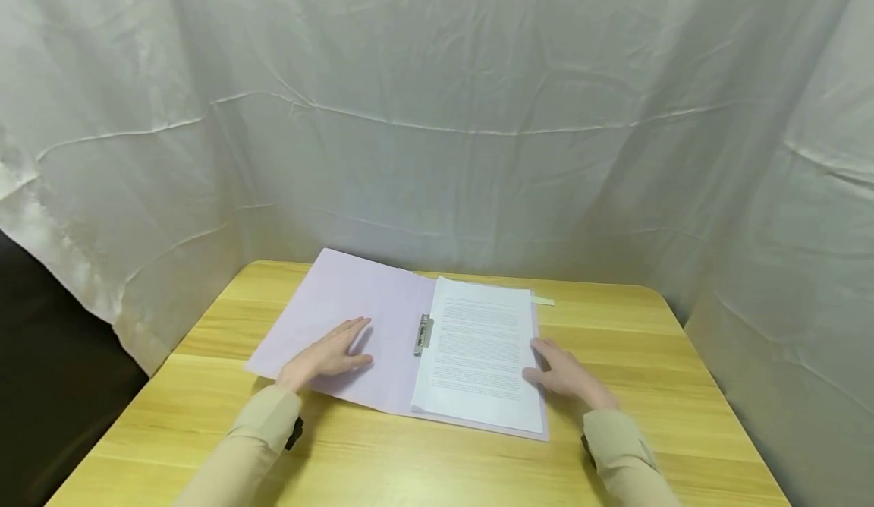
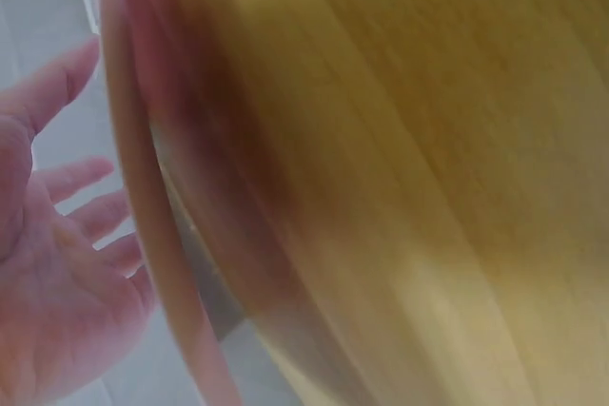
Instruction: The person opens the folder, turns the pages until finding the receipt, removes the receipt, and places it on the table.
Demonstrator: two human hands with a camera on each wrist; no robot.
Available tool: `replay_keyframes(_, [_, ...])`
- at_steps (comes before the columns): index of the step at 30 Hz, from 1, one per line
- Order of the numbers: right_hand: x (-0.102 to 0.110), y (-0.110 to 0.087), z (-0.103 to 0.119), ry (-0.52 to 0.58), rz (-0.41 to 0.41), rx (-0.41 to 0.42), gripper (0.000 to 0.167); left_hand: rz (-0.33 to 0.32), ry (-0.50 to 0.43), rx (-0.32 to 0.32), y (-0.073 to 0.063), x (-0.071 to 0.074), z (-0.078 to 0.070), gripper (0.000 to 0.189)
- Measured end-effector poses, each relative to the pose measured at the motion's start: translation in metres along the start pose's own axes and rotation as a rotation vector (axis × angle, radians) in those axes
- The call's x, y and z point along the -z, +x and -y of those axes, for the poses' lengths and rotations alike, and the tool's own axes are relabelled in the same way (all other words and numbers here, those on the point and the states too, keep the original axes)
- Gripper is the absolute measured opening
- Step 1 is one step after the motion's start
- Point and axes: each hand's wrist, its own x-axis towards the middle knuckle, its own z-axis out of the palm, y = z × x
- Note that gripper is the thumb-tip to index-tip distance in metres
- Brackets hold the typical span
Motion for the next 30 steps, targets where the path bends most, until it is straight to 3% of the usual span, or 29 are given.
replay_keyframes(7, [-0.004,0.012,0.005,-0.035,-0.035,-0.014,0.064,0.055,-0.060,-0.012,0.013,-0.006,0.004,0.083])
replay_keyframes(11, [-0.007,0.017,0.010,-0.031,-0.024,-0.048,0.077,0.083,-0.096,0.006,0.016,-0.009,0.006,0.085])
replay_keyframes(16, [-0.007,0.018,0.014,-0.025,0.019,-0.104,0.090,0.108,-0.115,0.050,0.013,-0.014,0.006,0.086])
replay_keyframes(26, [-0.001,0.016,0.015,-0.175,0.022,-0.070,0.084,0.138,-0.128,0.095,0.009,-0.015,-0.001,0.091])
replay_keyframes(30, [0.003,0.011,0.017,-0.162,0.047,-0.085,0.087,0.165,-0.139,0.078,0.003,-0.011,-0.003,0.096])
